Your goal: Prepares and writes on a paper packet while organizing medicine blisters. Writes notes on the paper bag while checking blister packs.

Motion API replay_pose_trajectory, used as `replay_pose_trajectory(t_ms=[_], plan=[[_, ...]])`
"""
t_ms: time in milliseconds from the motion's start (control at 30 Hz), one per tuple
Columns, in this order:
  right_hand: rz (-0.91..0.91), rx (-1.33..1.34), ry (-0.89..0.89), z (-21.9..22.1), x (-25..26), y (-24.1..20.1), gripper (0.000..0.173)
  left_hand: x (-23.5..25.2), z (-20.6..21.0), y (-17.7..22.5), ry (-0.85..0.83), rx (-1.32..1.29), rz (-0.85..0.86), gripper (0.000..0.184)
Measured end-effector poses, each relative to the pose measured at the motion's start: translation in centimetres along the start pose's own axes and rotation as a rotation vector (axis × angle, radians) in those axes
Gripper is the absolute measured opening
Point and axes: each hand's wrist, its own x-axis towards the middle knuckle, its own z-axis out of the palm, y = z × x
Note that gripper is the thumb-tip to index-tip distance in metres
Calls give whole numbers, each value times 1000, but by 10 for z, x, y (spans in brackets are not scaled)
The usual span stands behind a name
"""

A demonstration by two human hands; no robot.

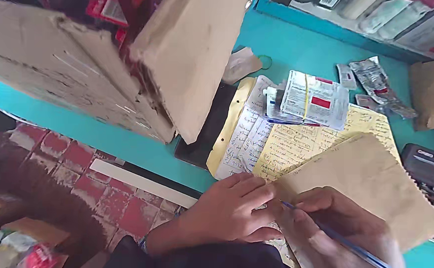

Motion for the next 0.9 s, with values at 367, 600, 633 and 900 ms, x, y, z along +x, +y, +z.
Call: replay_pose_trajectory(t_ms=[367,600,633,900], plan=[[-45,-31,182,24,-5,25,14,-6,0,0,89,-133,-18,38],[-23,-94,204,24,-5,23,13,-5,-1,-1,88,-118,-14,38],[-20,-74,206,24,-4,23,14,-4,-1,-1,90,-120,-16,38],[8,-4,187,21,-2,24,17,-5,-1,-2,82,-114,-14,37]])
